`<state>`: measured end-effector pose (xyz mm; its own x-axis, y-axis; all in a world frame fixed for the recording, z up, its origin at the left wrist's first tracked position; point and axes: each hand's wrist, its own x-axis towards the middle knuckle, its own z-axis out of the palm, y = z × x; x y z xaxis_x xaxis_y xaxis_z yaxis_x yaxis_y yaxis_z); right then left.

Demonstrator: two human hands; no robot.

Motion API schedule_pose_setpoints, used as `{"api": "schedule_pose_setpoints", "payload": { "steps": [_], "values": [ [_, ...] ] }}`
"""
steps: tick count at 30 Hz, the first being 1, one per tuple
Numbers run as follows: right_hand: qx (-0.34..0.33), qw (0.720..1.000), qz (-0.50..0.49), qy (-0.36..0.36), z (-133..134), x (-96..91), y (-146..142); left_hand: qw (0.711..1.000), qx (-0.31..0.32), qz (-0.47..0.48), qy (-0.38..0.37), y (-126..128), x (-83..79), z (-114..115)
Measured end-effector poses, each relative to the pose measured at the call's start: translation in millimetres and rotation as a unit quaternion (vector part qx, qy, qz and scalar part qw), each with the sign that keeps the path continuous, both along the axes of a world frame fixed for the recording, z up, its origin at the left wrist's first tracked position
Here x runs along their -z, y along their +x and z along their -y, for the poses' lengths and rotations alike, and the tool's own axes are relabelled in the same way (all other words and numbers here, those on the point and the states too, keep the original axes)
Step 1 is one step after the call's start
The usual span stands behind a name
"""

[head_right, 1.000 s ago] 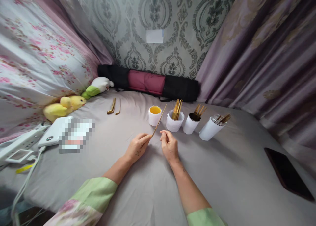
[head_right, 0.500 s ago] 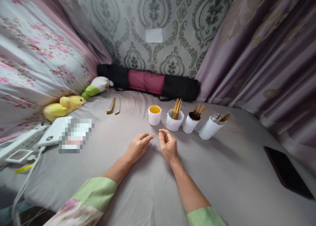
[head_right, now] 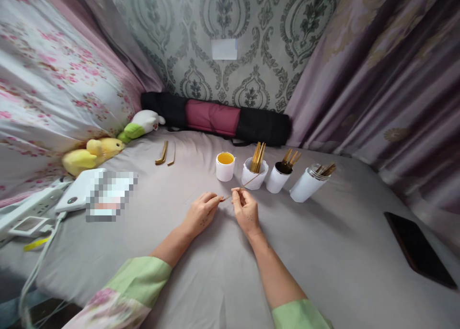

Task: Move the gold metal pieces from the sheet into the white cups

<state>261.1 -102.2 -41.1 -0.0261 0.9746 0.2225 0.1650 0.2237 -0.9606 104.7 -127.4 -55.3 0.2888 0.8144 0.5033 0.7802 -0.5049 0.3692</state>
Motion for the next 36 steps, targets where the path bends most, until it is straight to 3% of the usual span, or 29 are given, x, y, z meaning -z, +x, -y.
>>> {"api": "schedule_pose_setpoints", "payload": {
  "steps": [14,28,32,36],
  "values": [
    [-0.010,1.000,-0.006,-0.003,-1.5,1.3,1.3,0.984,0.004,0.163,-0.070,5.2,-0.2,-1.7],
    [0.015,0.999,-0.042,-0.022,-1.8,1.0,2.0,0.960,-0.007,0.242,-0.141,9.4,-5.8,-1.3],
    [0.015,0.998,-0.050,-0.022,-2.2,1.7,3.1,0.935,-0.023,0.296,-0.192,11.1,-5.6,-1.0],
    [0.016,0.999,-0.046,-0.018,-3.4,4.1,3.9,0.880,-0.023,0.390,-0.269,14.3,-8.5,-0.9]
  ]
}}
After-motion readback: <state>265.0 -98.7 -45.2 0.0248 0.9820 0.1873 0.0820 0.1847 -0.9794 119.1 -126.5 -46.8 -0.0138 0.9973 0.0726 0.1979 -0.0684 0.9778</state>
